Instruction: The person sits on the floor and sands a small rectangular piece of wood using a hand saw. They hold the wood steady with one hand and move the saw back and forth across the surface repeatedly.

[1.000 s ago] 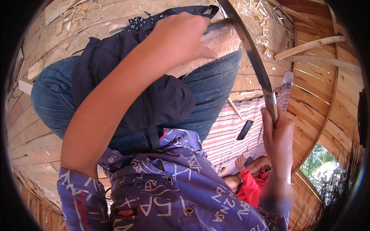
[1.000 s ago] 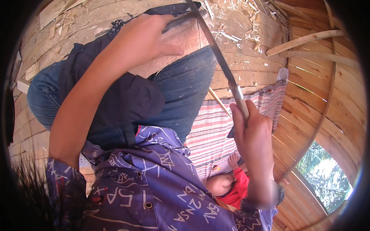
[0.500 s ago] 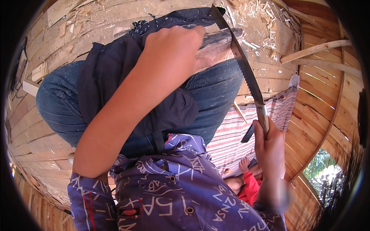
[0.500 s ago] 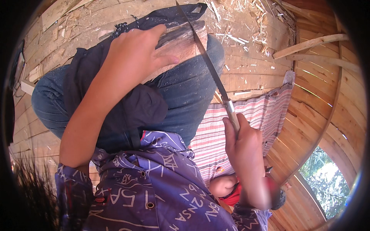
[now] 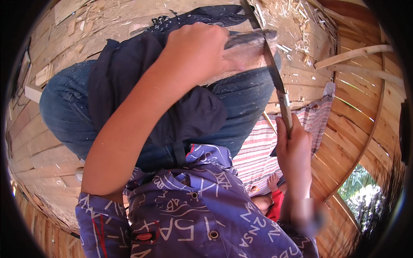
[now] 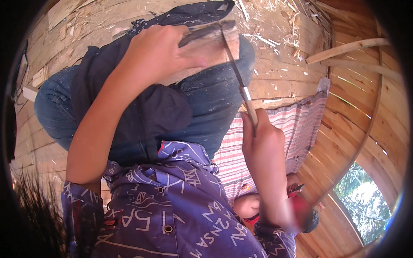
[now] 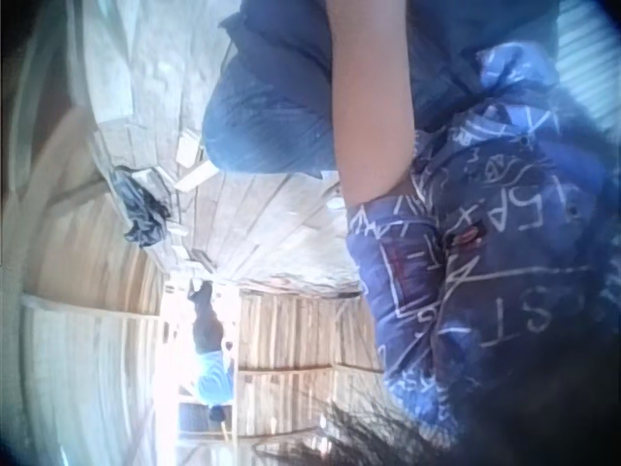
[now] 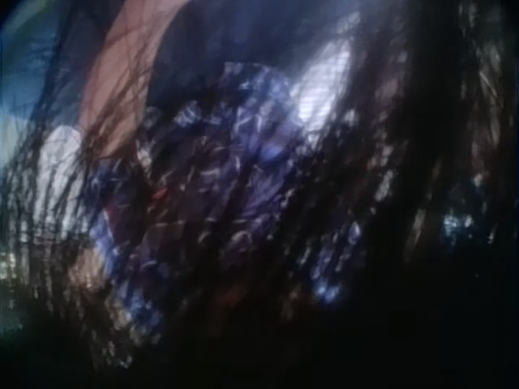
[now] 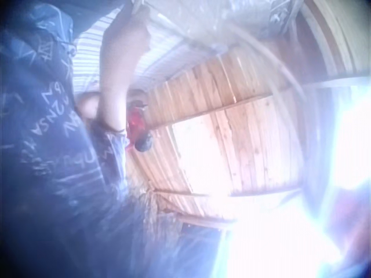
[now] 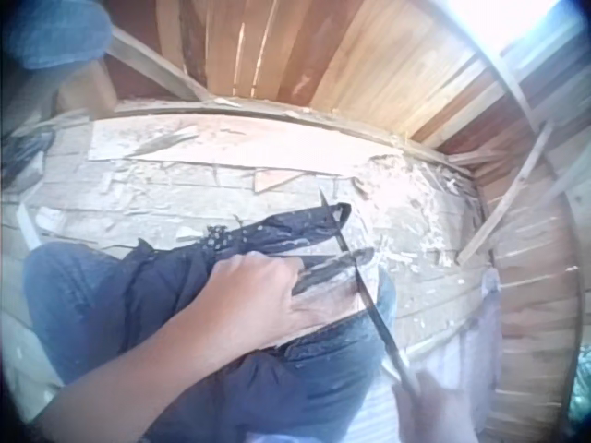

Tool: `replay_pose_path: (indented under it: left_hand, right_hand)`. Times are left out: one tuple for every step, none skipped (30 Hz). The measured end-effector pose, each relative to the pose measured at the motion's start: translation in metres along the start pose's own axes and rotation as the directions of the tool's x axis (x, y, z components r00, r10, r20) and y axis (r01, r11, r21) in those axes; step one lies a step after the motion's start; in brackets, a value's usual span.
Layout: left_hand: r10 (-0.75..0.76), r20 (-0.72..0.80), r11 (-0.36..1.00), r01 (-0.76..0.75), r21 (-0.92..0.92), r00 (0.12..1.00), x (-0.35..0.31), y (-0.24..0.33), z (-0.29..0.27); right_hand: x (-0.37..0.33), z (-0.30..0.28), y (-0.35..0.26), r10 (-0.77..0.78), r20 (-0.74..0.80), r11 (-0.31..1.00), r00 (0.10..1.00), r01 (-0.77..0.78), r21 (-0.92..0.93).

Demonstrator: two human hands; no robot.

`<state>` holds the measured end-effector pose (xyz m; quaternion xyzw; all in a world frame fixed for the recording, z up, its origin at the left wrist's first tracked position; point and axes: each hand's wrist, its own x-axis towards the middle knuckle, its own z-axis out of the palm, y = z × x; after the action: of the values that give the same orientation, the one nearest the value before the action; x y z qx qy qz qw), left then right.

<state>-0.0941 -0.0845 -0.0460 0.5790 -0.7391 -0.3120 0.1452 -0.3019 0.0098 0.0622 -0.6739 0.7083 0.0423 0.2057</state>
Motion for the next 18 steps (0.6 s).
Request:
replay_pose_path:
  left_hand:
    - [-0.011,0.008,1.000,0.011,-0.027,1.000,0.000,-0.002,0.000]
    - [-0.016,0.014,0.998,0.016,-0.058,1.000,0.002,-0.007,0.000]
    - [-0.026,0.022,0.996,0.028,-0.087,0.999,0.004,-0.012,-0.001]
    - [-0.012,0.024,0.992,0.015,-0.127,1.000,0.009,-0.017,0.004]
    - [-0.007,0.025,0.987,0.011,-0.162,1.000,0.015,-0.022,0.007]
    - [-0.003,0.024,0.980,0.007,-0.197,1.000,0.017,-0.027,0.009]
    - [-0.010,-0.026,0.990,0.006,-0.142,1.000,0.019,-0.030,0.011]
    - [-0.018,-0.074,0.996,0.012,-0.086,0.997,0.019,-0.025,0.010]
    - [-0.022,-0.122,0.999,0.018,-0.027,0.992,0.020,-0.018,0.008]
    - [-0.052,-0.089,0.997,0.057,0.055,0.995,0.021,-0.011,0.004]
    - [-0.072,-0.047,0.988,0.078,0.135,0.996,0.023,0.002,-0.001]
    - [-0.100,-0.017,0.972,0.101,0.214,0.995,0.019,0.009,-0.005]
    - [0.001,-0.127,0.988,0.018,0.151,0.992,0.005,0.010,0.008]
    - [0.010,-0.181,0.992,0.013,0.125,0.983,-0.003,0.017,0.012]
    - [0.015,-0.233,0.996,0.005,0.087,0.972,-0.009,0.026,0.016]
    - [0.019,-0.283,0.999,-0.005,0.048,0.959,-0.010,0.032,0.018]
    - [-0.011,-0.259,0.999,0.020,0.030,0.966,-0.007,0.037,0.016]
    - [-0.008,-0.249,0.998,0.022,0.054,0.969,-0.002,0.040,0.018]
  right_hand:
    - [0.005,0.004,-0.001,-0.012,0.010,0.999,1.000,0.011,0.037]
    - [0.009,0.009,-0.001,-0.023,-0.007,0.999,1.000,0.024,0.025]
    - [0.015,0.015,0.001,-0.050,-0.020,0.998,0.999,0.051,0.024]
    - [0.019,0.019,0.004,-0.078,-0.032,0.997,0.996,0.079,0.023]
    - [0.023,0.022,0.004,-0.069,-0.043,0.997,0.997,0.071,0.038]
    - [0.026,0.025,0.003,-0.061,-0.052,0.997,0.997,0.063,0.054]
    - [0.029,0.026,0.001,-0.053,-0.061,0.996,0.997,0.057,0.069]
    - [0.030,0.027,-0.001,-0.049,-0.067,0.995,0.997,0.055,0.082]
    - [0.029,0.028,-0.002,-0.044,-0.075,0.994,0.996,0.051,0.097]
    - [0.028,0.028,-0.002,-0.039,-0.083,0.993,0.996,0.048,0.112]
    - [0.024,0.026,-0.001,-0.006,-0.087,0.992,0.996,0.017,0.125]
    - [0.024,0.023,-0.002,-0.011,-0.112,0.991,0.994,0.026,0.130]
    - [0.024,0.019,-0.002,-0.014,-0.137,0.990,0.990,0.033,0.134]
    - [0.025,0.016,0.000,-0.015,-0.168,0.988,0.986,0.039,0.146]
    - [0.027,0.009,0.003,-0.021,-0.166,0.993,0.986,0.040,0.110]
    - [0.029,0.004,0.004,-0.013,-0.146,0.994,0.989,0.029,0.108]
    - [0.031,0.000,0.006,-0.016,-0.122,0.994,0.992,0.029,0.110]
    - [0.032,-0.002,0.009,-0.018,-0.098,0.993,0.995,0.029,0.111]
